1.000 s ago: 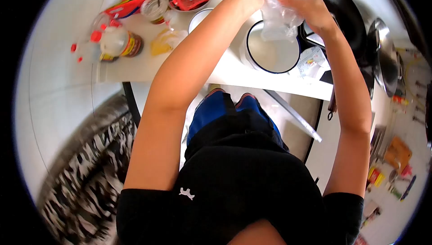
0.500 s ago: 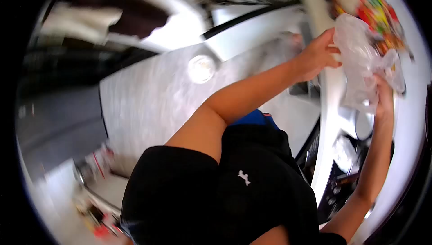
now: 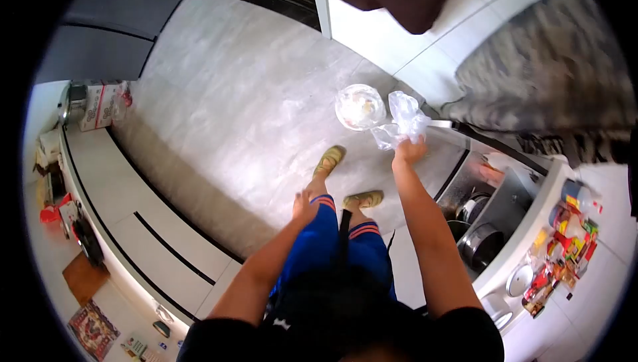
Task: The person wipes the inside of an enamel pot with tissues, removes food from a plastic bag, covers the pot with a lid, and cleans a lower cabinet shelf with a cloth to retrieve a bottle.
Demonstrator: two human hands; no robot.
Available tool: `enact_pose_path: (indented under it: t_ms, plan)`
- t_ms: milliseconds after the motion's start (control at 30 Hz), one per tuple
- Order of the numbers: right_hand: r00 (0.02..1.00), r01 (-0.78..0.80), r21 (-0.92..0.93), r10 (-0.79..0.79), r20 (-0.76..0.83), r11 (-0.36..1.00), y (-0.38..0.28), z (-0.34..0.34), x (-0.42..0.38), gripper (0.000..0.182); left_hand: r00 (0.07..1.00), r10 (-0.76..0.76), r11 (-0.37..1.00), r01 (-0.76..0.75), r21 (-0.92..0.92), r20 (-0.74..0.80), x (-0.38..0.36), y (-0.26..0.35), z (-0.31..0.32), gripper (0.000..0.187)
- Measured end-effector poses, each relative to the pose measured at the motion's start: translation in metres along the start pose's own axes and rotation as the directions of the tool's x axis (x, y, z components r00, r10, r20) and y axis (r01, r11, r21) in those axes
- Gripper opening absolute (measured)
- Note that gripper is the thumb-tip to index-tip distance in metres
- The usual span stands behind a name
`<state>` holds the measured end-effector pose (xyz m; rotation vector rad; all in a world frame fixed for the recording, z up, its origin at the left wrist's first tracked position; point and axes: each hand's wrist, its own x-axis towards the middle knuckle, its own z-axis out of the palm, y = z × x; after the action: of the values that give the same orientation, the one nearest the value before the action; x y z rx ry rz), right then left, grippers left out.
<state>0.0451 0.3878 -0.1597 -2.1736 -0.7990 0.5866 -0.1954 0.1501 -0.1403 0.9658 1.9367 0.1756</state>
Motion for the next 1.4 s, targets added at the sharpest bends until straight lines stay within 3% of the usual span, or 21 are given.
enact_pose_path:
  t_ms: [33, 133, 200, 233, 267, 333, 367, 467, 567, 667, 700, 800, 833, 867, 933, 1000, 1067, 1133, 1167, 1267, 1400]
  plan:
    - [0.965, 0.253, -0.201, -0.262, -0.022, 0.946, 0.027, 0.031, 0.006, 0.029, 0.999, -0.029, 0.977, 0.021, 0.213, 0.037, -0.004, -0.027, 0.013, 0.050]
    - [0.841, 0.529, -0.197, -0.541, -0.012, 0.826, 0.088, 0.134, 0.025, 0.033, 0.959, 0.043, 0.864, -0.176, 0.472, 0.280, -0.003, -0.055, 0.015, 0.056]
    - [0.804, 0.593, -0.216, -0.556, 0.212, 0.776, 0.113, 0.190, 0.024, 0.040, 0.967, 0.244, 0.858, -0.248, 0.450, 0.068, 0.007, -0.054, 0.023, 0.055]
    - [0.772, 0.623, -0.218, -0.544, 0.329, 0.752, 0.130, 0.216, 0.020, 0.043, 0.961, 0.257, 0.797, -0.269, 0.541, 0.101, 0.012, -0.053, 0.023, 0.057]
    - [0.776, 0.587, -0.210, -0.469, 0.422, 0.782, 0.149, 0.238, 0.018, 0.043, 0.969, 0.233, 0.842, -0.245, 0.481, 0.084, 0.012, -0.044, 0.020, 0.052]
    - [0.735, 0.519, -0.186, -0.325, 0.595, 0.834, 0.189, 0.301, 0.029, 0.043, 0.974, 0.077, 0.779, -0.192, 0.597, 0.213, 0.018, -0.062, 0.031, 0.048]
    - [0.576, 0.706, -0.264, -0.317, 0.753, 0.658, 0.232, 0.333, 0.046, 0.041, 0.978, 0.041, 0.806, -0.152, 0.572, 0.202, 0.022, -0.063, 0.029, 0.047]
    - [0.569, 0.595, -0.380, -0.037, 0.822, 0.708, 0.275, 0.384, 0.062, 0.052, 0.987, -0.018, 0.862, -0.066, 0.502, 0.162, 0.032, -0.061, 0.019, 0.045]
    - [0.395, 0.751, -0.458, 0.231, 0.889, 0.475, 0.314, 0.422, 0.084, 0.053, 0.997, 0.024, 0.901, -0.052, 0.431, 0.070, 0.040, -0.063, 0.017, 0.041]
    - [0.375, 0.168, -0.552, 0.465, 0.802, 0.817, 0.304, 0.422, 0.097, 0.063, 0.998, 0.059, 0.897, -0.066, 0.437, 0.029, 0.051, -0.064, 0.014, 0.042]
    - [0.299, 0.184, -0.617, 0.554, 0.777, 0.766, 0.272, 0.414, 0.100, 0.070, 0.998, 0.050, 0.898, -0.055, 0.436, 0.023, 0.056, -0.063, 0.013, 0.043]
    - [0.443, 0.176, -0.592, 0.474, 0.761, 0.786, 0.297, 0.406, 0.104, 0.078, 0.998, 0.044, 0.902, -0.059, 0.427, 0.044, 0.060, -0.059, 0.009, 0.045]
    - [0.621, 0.259, -0.723, 0.463, 0.632, 0.640, 0.268, 0.392, 0.087, 0.077, 0.998, 0.047, 0.902, -0.063, 0.426, 0.048, 0.060, -0.054, 0.006, 0.045]
    - [0.614, 0.474, -0.736, 0.418, 0.670, 0.483, 0.294, 0.401, 0.092, 0.063, 0.997, 0.044, 0.896, -0.068, 0.439, 0.065, 0.058, -0.051, 0.006, 0.045]
    - [0.681, 0.388, -0.563, 0.185, 0.709, 0.730, 0.260, 0.367, 0.076, 0.042, 0.994, 0.032, 0.876, -0.079, 0.475, 0.106, 0.055, -0.053, 0.008, 0.046]
    - [0.778, 0.420, -0.332, -0.147, 0.610, 0.844, 0.283, 0.372, 0.069, 0.037, 0.991, 0.062, 0.865, -0.111, 0.489, 0.116, 0.058, -0.053, 0.012, 0.046]
    - [0.840, 0.410, -0.225, -0.270, 0.471, 0.884, 0.267, 0.364, 0.057, 0.039, 0.989, 0.083, 0.856, -0.132, 0.500, 0.118, 0.059, -0.049, 0.013, 0.047]
    - [0.898, 0.317, -0.248, -0.205, 0.389, 0.915, 0.238, 0.348, 0.044, 0.044, 0.989, 0.092, 0.852, -0.136, 0.506, 0.112, 0.060, -0.043, 0.011, 0.048]
    - [0.901, 0.301, -0.246, -0.190, 0.389, 0.921, 0.242, 0.347, 0.042, 0.053, 0.989, 0.093, 0.847, -0.140, 0.512, 0.115, 0.060, -0.043, 0.011, 0.050]
    - [0.771, 0.343, -0.374, -0.031, 0.636, 0.862, 0.230, 0.331, 0.035, 0.074, 0.992, 0.037, 0.841, -0.094, 0.533, 0.117, 0.060, -0.032, 0.006, 0.050]
    - [0.820, 0.439, -0.342, -0.214, 0.532, 0.831, 0.177, 0.263, 0.003, 0.086, 0.990, 0.112, 0.811, -0.140, 0.568, 0.084, 0.062, -0.017, -0.001, 0.040]
